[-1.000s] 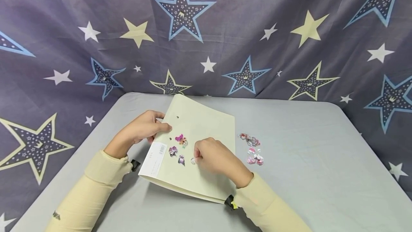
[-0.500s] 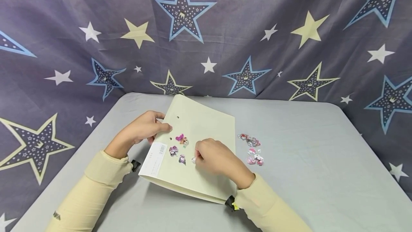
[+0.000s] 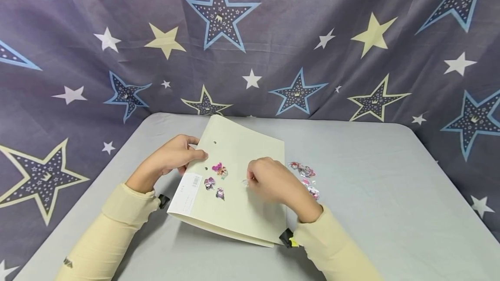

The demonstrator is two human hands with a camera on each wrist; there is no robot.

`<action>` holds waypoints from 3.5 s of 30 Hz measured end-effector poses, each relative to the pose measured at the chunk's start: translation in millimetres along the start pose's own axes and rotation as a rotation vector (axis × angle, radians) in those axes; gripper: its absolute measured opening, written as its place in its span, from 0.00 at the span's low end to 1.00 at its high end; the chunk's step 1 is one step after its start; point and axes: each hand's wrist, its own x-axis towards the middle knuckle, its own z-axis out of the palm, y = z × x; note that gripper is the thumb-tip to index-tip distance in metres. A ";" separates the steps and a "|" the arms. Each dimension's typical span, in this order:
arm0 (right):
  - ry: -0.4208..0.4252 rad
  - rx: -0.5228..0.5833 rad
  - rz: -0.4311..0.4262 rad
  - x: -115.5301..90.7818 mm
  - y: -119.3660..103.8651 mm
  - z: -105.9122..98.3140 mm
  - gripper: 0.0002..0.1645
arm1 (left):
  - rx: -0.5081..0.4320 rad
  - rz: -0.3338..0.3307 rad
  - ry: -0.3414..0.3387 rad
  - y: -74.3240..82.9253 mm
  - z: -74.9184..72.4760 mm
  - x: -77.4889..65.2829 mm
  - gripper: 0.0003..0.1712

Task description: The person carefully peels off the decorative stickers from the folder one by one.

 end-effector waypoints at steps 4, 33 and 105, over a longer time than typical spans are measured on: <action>0.017 0.005 0.040 -4.5 11.0 -16.4 0.09 | 0.003 0.001 -0.001 1.0 -0.2 -1.0 0.23; -0.192 -0.048 0.330 -24.7 82.1 -52.1 0.24 | 0.000 -0.002 -0.006 1.7 -0.1 -1.7 0.22; 0.183 -0.076 0.003 4.7 -36.7 35.0 0.14 | 0.011 0.004 0.012 2.8 0.1 -0.6 0.22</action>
